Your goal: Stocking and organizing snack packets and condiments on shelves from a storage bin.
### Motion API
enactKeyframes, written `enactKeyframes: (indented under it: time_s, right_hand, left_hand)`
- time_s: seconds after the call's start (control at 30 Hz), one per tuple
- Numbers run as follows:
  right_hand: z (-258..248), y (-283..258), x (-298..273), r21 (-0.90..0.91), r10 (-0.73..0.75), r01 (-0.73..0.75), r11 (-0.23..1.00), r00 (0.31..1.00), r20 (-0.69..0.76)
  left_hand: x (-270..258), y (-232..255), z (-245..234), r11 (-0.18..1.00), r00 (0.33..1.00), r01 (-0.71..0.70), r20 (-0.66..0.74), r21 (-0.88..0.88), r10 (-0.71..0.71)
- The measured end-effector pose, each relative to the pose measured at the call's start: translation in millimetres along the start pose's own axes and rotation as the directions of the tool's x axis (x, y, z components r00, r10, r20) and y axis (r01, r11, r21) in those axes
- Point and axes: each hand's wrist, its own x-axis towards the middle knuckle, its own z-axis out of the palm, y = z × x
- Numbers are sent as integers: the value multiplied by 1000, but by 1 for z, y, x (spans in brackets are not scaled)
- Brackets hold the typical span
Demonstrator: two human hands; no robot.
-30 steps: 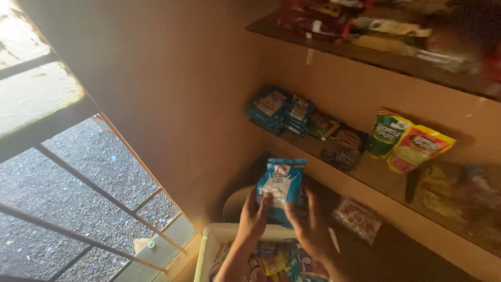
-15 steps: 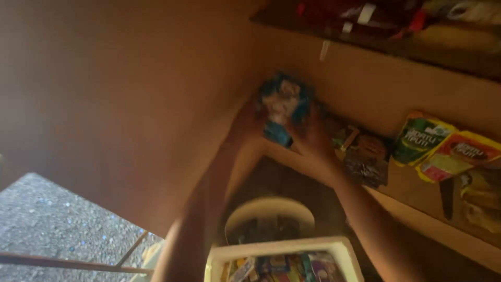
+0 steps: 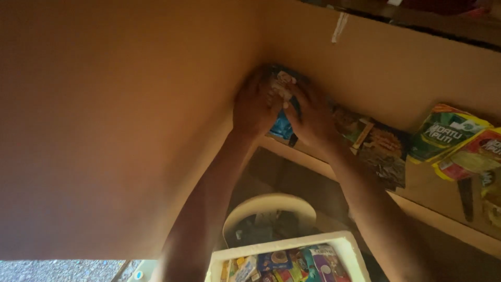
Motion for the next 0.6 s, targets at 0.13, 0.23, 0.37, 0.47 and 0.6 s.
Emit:
enactKeyframes:
  time_s: [0.13, 0.23, 0.37, 0.47, 0.6]
  right_hand:
    - [3, 3, -6, -3, 9, -9, 1000, 1000, -20]
    - [4, 12, -2, -14, 35, -34, 999, 999, 19]
    - [2, 19, -6, 16, 53, -54, 998, 995, 85]
    - [-23, -4, -7, 29, 86, -89, 996, 992, 87]
    - [-55, -49, -42, 173, 112, -111, 979, 994, 4]
  left_hand:
    - [-4, -4, 4, 1000, 999, -15, 33, -8, 15]
    - [2, -2, 4, 995, 999, -54, 7, 87, 53]
    - [1, -12, 13, 982, 991, -133, 50, 136, 128]
    - [3, -4, 1, 990, 989, -131, 79, 54, 126]
    - [-25, 43, -52, 994, 994, -106, 7, -15, 106]
